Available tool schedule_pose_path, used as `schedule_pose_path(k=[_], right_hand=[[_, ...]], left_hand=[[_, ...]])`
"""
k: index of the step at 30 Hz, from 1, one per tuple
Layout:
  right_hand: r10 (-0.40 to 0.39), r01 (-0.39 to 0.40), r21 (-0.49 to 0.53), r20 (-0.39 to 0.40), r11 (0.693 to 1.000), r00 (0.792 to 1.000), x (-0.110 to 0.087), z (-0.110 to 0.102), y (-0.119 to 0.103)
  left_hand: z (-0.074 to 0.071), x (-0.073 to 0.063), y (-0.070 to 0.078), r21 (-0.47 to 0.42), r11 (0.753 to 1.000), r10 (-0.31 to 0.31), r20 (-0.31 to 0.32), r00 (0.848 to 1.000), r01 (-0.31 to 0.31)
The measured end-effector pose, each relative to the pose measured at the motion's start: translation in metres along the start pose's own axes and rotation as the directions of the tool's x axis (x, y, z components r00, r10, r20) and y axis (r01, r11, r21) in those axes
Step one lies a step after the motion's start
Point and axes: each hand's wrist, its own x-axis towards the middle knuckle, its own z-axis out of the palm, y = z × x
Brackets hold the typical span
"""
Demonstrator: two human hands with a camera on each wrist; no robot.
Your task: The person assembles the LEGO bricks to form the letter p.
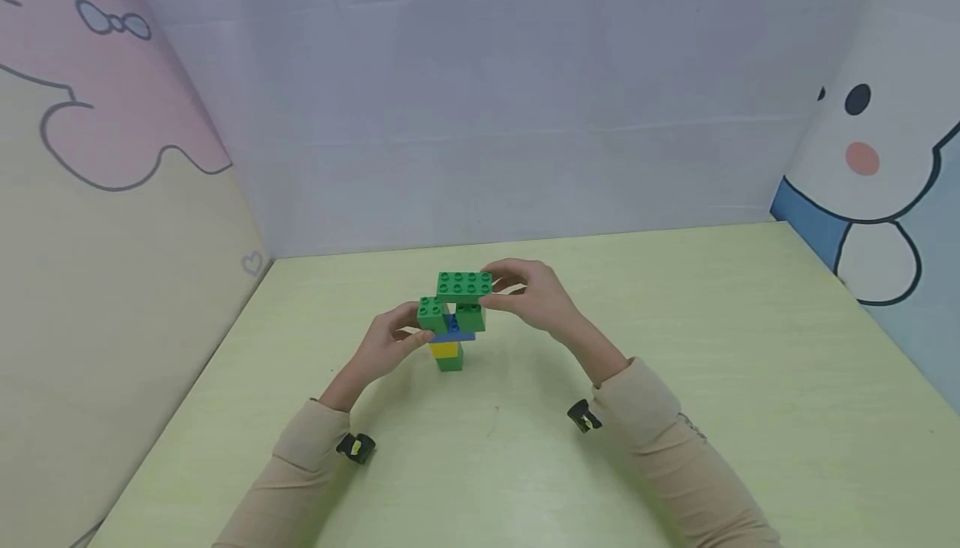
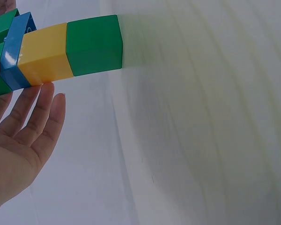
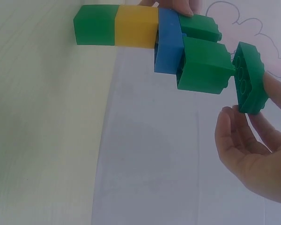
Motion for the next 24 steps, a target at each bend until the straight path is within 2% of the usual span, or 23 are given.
schedule_pose_path(k=[24], right_hand=[[-0.006, 0.006, 0.007, 0.009, 1.000, 1.000, 0.0057, 0.0098, -0.0044]], left_hand=[[-0.0004, 0.0011, -0.0007, -0.003, 1.000, 0.010, 0.002, 1.000, -0.010]])
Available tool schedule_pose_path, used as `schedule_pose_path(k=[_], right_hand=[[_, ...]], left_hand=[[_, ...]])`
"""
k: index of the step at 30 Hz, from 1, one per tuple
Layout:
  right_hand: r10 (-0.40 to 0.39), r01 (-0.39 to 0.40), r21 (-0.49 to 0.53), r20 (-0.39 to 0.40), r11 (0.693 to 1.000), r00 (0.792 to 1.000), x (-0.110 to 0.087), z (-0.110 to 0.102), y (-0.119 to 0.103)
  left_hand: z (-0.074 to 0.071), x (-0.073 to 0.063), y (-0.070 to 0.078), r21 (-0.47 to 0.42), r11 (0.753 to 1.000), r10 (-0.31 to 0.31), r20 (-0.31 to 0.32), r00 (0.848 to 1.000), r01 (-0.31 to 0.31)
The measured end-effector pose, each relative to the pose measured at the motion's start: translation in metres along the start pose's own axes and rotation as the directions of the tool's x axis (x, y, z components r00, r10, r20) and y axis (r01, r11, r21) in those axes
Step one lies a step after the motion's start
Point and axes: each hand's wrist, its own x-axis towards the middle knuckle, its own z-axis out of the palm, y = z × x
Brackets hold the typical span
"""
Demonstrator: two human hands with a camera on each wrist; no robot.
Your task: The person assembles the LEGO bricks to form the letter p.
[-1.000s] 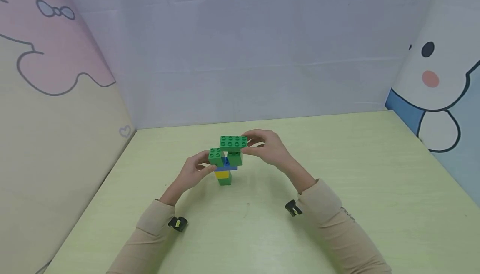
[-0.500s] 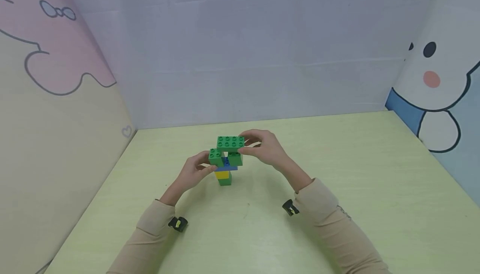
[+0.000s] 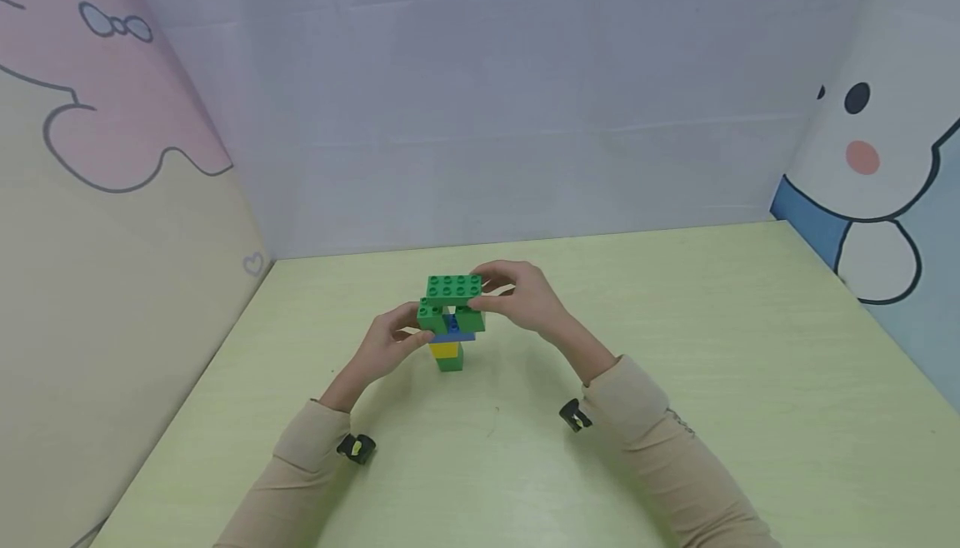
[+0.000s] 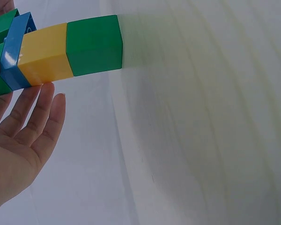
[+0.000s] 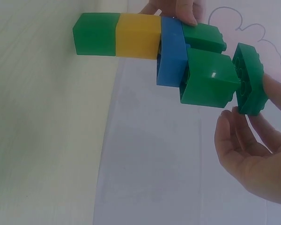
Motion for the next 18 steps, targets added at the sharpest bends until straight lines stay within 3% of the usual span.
schedule_pose_path(k=[10, 12, 18], right_hand=[[-0.016, 0.016, -0.010, 0.000, 1.000, 1.000, 0.004, 0.007, 0.001], [-0.016, 0.016, -0.008, 0.001, 1.000, 1.000, 0.004, 0.008, 0.001], [-0.010, 0.010, -0.007, 0.005, 1.000, 1.000, 0.007, 0.012, 0.003]], left_hand=[[-0.001, 0.000, 0.001, -0.017, 1.000, -0.004, 0.001, 1.000, 0.004], [-0.002, -0.002, 0.011, -0.010, 1.000, -0.006, 0.002, 1.000, 0.006], [-0.002, -0.001, 0.006, -0.014, 1.000, -0.017, -0.002, 1.000, 0.017]])
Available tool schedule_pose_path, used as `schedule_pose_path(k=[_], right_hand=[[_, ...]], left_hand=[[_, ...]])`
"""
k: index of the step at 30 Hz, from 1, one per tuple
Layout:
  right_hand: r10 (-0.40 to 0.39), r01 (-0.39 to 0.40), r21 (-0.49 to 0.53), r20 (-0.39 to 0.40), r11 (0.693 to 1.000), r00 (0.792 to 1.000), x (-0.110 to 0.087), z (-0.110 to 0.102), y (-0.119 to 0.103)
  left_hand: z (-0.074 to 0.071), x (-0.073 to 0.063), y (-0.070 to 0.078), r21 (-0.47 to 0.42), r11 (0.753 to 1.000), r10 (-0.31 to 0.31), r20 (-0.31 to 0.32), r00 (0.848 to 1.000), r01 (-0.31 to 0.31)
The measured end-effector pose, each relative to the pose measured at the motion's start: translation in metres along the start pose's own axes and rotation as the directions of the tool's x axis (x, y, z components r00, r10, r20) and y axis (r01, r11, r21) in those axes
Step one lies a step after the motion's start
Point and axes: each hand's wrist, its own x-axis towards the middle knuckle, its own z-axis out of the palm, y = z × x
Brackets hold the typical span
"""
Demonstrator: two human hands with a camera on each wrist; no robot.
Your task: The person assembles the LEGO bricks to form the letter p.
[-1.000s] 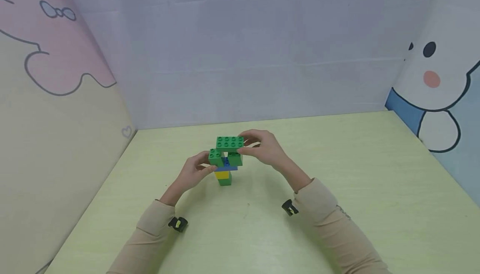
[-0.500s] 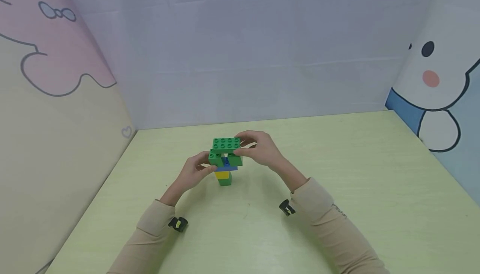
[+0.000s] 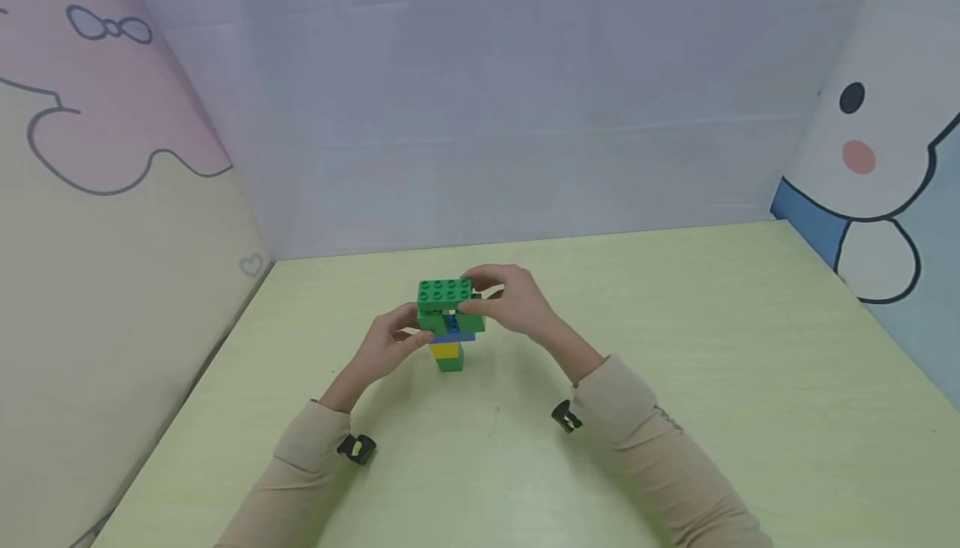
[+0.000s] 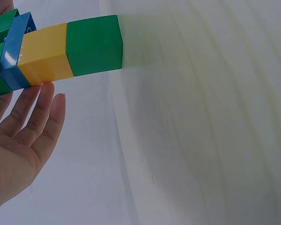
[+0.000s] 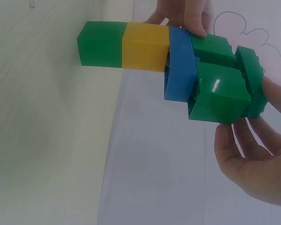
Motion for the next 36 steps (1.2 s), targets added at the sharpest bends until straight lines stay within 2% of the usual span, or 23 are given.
schedule_pose_path(k=[1, 12, 21, 31, 36], right_hand=[[0.001, -0.001, 0.001, 0.001, 1.000, 1.000, 0.0004, 0.0007, 0.0004], [0.003, -0.003, 0.005, 0.017, 1.000, 1.000, 0.0016, 0.0043, 0.0002], [-0.006, 0.007, -0.042, 0.022, 0.999, 1.000, 0.0029, 0.0062, 0.0000], [-0.048, 0.050, -0.063, 0.034, 0.997, 0.998, 0.0025, 0.0065, -0.0003], [-0.053, 0.055, -0.065, 0.030, 0.996, 0.998, 0.0022, 0.0074, -0.0016]], left_hand=[[0.0006, 0.0009, -0.0052, -0.003, 1.000, -0.001, -0.001, 1.000, 0.001], [0.0001, -0.0003, -0.0041, 0.009, 1.000, -0.004, -0.006, 1.000, 0.004], [0.0003, 0.0005, -0.0062, 0.006, 1.000, -0.011, -0.003, 1.000, 0.011], [-0.0009, -0.0006, -0.0064, 0.016, 1.000, 0.011, 0.002, 1.000, -0.011], [-0.0021, -0.0017, -0.0045, 0.003, 1.000, 0.024, -0.017, 1.000, -0.024]])
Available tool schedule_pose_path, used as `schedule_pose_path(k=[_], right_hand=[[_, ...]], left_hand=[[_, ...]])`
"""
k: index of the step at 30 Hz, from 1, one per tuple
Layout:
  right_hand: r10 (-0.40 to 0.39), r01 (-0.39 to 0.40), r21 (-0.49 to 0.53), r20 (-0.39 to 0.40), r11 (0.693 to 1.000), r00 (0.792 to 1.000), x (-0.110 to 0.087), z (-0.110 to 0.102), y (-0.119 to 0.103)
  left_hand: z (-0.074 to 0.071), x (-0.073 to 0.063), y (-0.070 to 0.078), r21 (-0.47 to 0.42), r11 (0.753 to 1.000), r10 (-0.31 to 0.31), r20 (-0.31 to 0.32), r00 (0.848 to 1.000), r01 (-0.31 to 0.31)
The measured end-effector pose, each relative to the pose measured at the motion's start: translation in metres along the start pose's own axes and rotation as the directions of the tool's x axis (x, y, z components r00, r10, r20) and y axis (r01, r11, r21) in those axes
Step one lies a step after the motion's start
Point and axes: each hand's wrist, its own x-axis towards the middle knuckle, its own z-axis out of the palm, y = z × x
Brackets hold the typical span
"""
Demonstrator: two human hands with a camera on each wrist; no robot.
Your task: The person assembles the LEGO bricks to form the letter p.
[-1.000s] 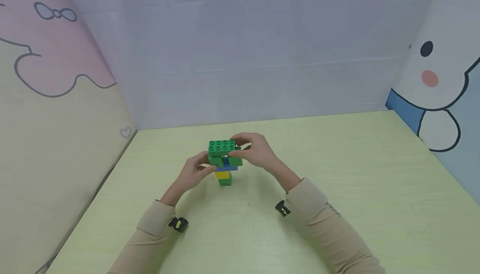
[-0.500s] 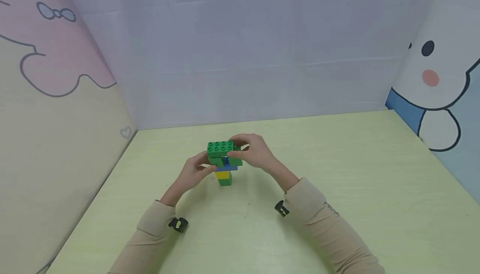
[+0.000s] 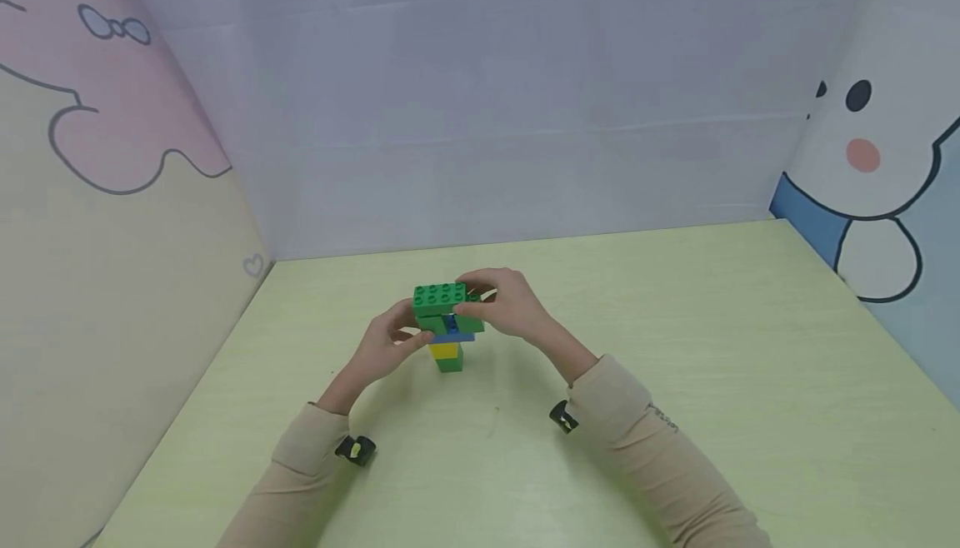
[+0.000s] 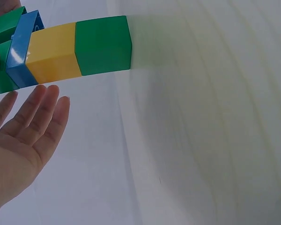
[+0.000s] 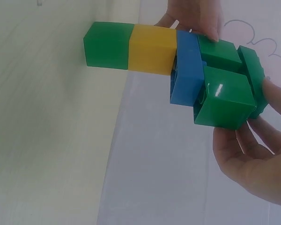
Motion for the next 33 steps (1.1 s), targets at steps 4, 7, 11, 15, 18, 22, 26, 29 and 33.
schedule_pose_path(k=[4, 7, 11, 15, 18, 22, 26, 29, 33], right_hand=[[0.023, -0.023, 0.011, -0.005, 1.000, 1.000, -0.001, 0.000, -0.002], [0.038, -0.037, 0.021, -0.009, 0.999, 0.999, -0.001, 0.001, -0.002], [0.039, -0.038, 0.026, -0.009, 0.999, 0.999, -0.001, 0.001, -0.003], [0.044, -0.044, 0.035, -0.013, 0.998, 0.999, -0.002, 0.002, -0.004], [0.047, -0.046, 0.037, -0.017, 0.998, 0.999, -0.003, 0.002, -0.004], [0.023, -0.022, 0.040, -0.021, 0.999, 1.000, -0.004, 0.004, -0.001], [0.019, -0.018, 0.061, -0.020, 0.998, 1.000, -0.007, 0.004, 0.004], [0.040, -0.038, 0.079, -0.019, 0.996, 0.999, -0.009, 0.005, 0.006], [0.056, -0.052, 0.105, -0.027, 0.993, 0.998, -0.010, 0.006, 0.008]], left_hand=[[-0.003, -0.002, 0.011, -0.035, 0.998, 0.043, -0.052, 0.998, -0.045], [-0.006, -0.004, 0.027, -0.049, 0.994, 0.095, -0.094, 0.991, -0.100], [-0.009, -0.004, 0.044, -0.052, 0.985, 0.156, -0.129, 0.979, -0.164], [-0.009, -0.003, 0.048, -0.049, 0.978, 0.196, -0.149, 0.969, -0.205], [-0.008, -0.002, 0.049, -0.058, 0.972, 0.215, -0.158, 0.964, -0.226], [-0.008, 0.000, 0.048, -0.068, 0.972, 0.212, -0.156, 0.965, -0.225], [-0.009, -0.001, 0.049, -0.053, 0.975, 0.204, -0.151, 0.967, -0.214], [-0.010, -0.002, 0.052, -0.036, 0.976, 0.209, -0.151, 0.966, -0.217], [-0.011, -0.002, 0.053, -0.016, 0.975, 0.217, -0.155, 0.964, -0.222]])
